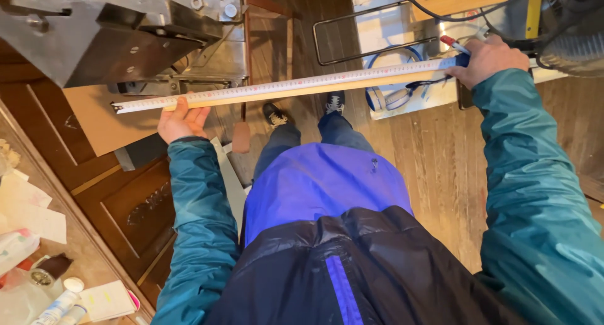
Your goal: Measuring a thin wooden strip with a tape measure and using a miter trimmer to cut it at an angle.
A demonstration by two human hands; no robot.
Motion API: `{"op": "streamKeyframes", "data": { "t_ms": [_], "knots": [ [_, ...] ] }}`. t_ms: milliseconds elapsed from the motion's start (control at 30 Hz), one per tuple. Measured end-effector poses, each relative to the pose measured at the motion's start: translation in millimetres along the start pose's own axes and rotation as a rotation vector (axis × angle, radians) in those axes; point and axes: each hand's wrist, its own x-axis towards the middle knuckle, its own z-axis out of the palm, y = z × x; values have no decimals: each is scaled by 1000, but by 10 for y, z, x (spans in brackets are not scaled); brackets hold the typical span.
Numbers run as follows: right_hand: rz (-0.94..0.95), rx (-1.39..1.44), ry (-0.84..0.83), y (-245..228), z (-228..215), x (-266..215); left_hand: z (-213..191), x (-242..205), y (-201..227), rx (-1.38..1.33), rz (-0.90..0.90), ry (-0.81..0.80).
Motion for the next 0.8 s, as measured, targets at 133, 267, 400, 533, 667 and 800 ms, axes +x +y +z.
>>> {"op": "streamKeyframes", "data": {
  "t_ms": [133,267,400,533,667,800],
  "knots": [
    [-33,4,34,121,105,-43,6,-20,9,-5,-4,-20],
    [-72,76,136,195,161,-150,52,-74,35,22,-5,-13],
    [-62,111,173,437,328,-217,102,-111,63,34,-1,6],
    [-58,140,208,852,562,-178,121,-127,77,33,-4,20],
    [-9,105,245,964,673,-150,128,-129,75,27,-4,23],
    [-35,51,256,871,587,-135,66,-108,99,23,14,12]
  ]
}}
